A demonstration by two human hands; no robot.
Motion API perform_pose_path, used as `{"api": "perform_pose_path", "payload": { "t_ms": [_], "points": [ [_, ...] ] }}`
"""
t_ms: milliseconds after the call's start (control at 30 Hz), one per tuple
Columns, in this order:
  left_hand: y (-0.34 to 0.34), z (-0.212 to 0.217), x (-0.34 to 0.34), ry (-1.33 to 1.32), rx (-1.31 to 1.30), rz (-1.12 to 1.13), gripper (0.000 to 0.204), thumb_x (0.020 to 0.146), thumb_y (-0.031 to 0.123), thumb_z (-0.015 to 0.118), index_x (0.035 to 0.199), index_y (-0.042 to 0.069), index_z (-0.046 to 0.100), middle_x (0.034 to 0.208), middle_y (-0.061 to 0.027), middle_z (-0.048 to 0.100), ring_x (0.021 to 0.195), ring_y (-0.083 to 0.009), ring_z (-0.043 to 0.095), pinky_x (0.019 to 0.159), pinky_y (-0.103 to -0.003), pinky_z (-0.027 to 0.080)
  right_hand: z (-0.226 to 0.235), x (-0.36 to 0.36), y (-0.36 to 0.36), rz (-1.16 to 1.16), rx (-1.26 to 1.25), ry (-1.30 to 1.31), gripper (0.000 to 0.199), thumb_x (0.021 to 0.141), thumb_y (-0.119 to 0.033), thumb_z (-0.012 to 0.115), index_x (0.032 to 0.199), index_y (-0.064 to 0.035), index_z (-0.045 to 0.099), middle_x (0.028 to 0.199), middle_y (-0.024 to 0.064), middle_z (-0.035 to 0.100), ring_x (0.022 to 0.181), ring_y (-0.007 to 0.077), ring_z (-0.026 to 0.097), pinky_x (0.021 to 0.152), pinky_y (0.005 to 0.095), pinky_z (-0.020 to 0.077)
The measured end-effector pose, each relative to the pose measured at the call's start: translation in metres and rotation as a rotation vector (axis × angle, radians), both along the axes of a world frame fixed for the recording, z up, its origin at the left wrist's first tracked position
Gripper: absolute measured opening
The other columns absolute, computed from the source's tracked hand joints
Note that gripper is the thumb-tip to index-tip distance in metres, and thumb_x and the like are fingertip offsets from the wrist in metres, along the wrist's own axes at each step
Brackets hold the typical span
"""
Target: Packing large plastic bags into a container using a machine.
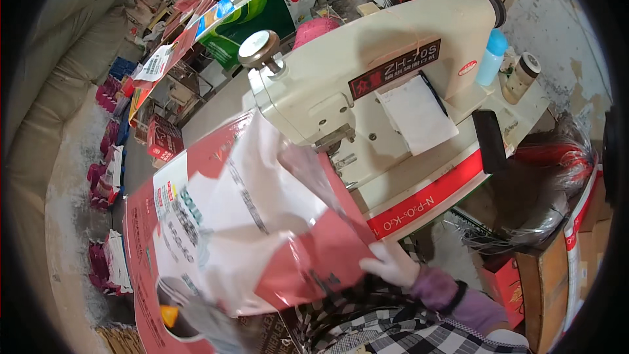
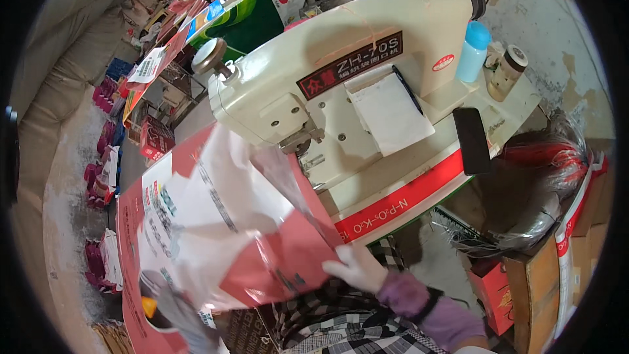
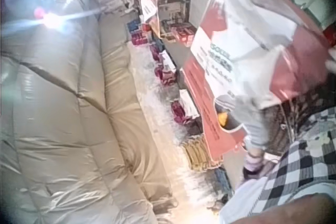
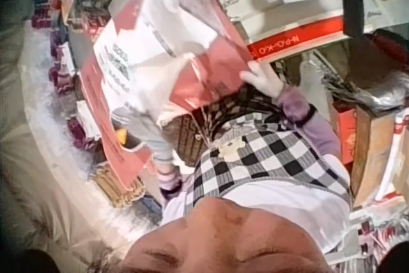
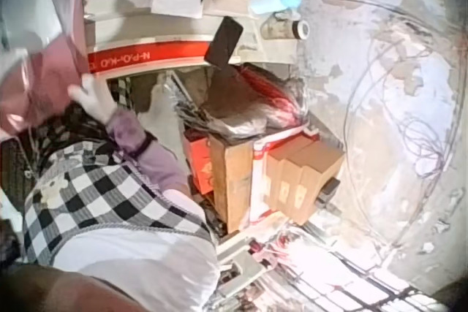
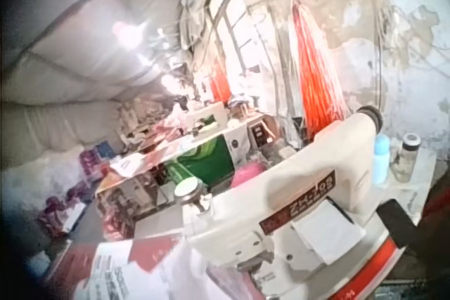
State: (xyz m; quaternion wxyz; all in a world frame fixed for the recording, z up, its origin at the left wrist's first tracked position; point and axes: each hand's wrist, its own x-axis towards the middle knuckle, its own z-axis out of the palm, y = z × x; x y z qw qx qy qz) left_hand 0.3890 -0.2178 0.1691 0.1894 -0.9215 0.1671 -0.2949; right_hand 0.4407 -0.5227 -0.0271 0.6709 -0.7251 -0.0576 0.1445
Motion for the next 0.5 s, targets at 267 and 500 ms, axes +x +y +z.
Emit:
{"api": "perform_pose_path", "payload": {
  "t_ms": [267, 500],
  "points": [
    [0.231, -0.101, 0.066, -0.196, 0.341, 0.084, 0.059, 0.075, 0.030, 0.073, 0.130, 0.013, 0.058, 0.099, -0.0136, 0.065, 0.070, -0.0298, 0.066, 0.065, -0.042, 0.053, 0.019, -0.008, 0.066, -0.089, 0.039, -0.124, 0.038, 0.089, -0.038, 0.064, 0.109, -0.0060, 0.068, 0.093, 0.0128, 0.070, 0.088, 0.0281, 0.068, 0.081, 0.0372, 0.0536],
    [0.338, -0.106, 0.086, 0.111, -0.218, 0.415, 0.041, 0.082, 0.015, 0.061, 0.122, 0.020, 0.063, 0.069, -0.0126, 0.063, 0.059, -0.0301, 0.064, 0.054, -0.043, 0.050, 0.088, 0.079, 0.158, 0.199, -0.266, -0.733, 0.034, 0.095, -0.030, 0.050, 0.084, -0.0024, 0.065, 0.066, 0.0164, 0.060, 0.064, 0.0373, 0.061, 0.060, 0.0460, 0.0488]
  ]
}}
